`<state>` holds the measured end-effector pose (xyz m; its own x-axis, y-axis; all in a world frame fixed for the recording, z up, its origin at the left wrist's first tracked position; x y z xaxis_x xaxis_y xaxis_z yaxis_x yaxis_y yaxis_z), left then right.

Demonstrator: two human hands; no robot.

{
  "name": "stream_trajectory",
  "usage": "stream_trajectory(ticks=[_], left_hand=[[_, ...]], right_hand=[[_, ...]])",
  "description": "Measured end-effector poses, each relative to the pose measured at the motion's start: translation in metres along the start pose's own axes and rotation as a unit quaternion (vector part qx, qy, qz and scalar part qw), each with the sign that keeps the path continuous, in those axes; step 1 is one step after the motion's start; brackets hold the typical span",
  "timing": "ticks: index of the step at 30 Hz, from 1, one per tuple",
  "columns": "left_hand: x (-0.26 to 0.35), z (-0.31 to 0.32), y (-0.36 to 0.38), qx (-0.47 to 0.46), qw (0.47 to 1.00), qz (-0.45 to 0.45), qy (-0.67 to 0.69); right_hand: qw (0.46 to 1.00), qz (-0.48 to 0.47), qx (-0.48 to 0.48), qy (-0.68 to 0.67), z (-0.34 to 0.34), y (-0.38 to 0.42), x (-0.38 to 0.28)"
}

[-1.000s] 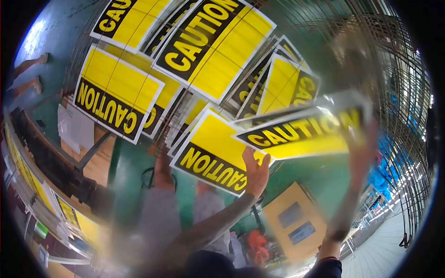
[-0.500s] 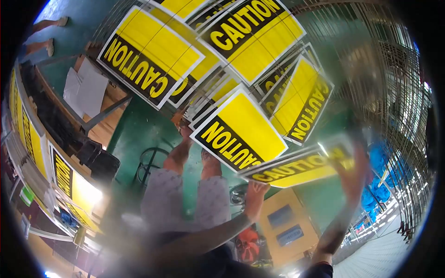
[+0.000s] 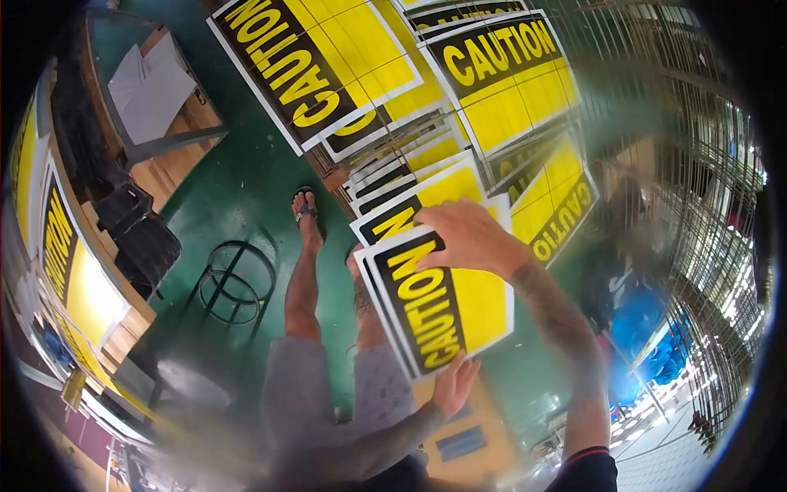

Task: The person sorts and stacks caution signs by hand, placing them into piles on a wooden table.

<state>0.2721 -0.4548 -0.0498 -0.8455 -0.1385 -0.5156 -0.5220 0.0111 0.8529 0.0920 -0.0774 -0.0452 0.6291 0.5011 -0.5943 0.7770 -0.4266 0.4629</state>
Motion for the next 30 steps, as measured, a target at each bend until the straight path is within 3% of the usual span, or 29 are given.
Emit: stream_trajectory(ticks=[2,6,10,13,14,21,25,30], left_hand=[[-0.004,-0.004,0.032,0.008,1.0,-0.018,-0.013],[-0.017,0.009,0.018,-0.016,0.999,-0.021,-0.034],[-0.013,0.03,0.012,-0.04,0.998,0.01,-0.042],[-0.015,0.035,0.008,-0.05,0.998,0.016,-0.038],[-0.018,0.04,0.005,-0.047,0.998,0.014,-0.034],[-0.007,0.076,-0.042,-0.061,0.996,0.062,0.006],[0.004,0.073,-0.059,-0.046,0.996,0.076,0.011],[0.001,0.071,-0.054,-0.056,0.994,0.084,0.031]], right_hand=[[0.997,0.033,-0.042,-0.049,0.019,0.0,0.012],[0.998,0.009,0.055,-0.003,0.031,0.005,0.018],[0.995,0.068,0.076,0.013,0.01,0.007,0.018],[0.996,0.057,0.043,0.048,0.008,0.007,0.021],[0.994,-0.006,0.1,0.031,0.015,0.004,0.023],[0.961,-0.09,0.212,0.155,0.007,-0.013,0.008],[0.975,-0.058,0.149,0.157,0.017,-0.012,0.023],[0.964,-0.064,0.199,0.163,-0.005,0.005,0.009]])
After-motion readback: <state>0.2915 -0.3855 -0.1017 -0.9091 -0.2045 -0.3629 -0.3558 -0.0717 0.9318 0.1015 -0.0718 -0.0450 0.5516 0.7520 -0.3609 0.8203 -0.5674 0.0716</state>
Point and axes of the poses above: each hand's wrist, its own y-axis away from the middle knuckle, its own z-axis out of the palm, x = y × z, the point moved 5 cm from there along -y, towards the middle knuckle, and after that the axes turned 13 degrees about x, right-handed, at the moved point
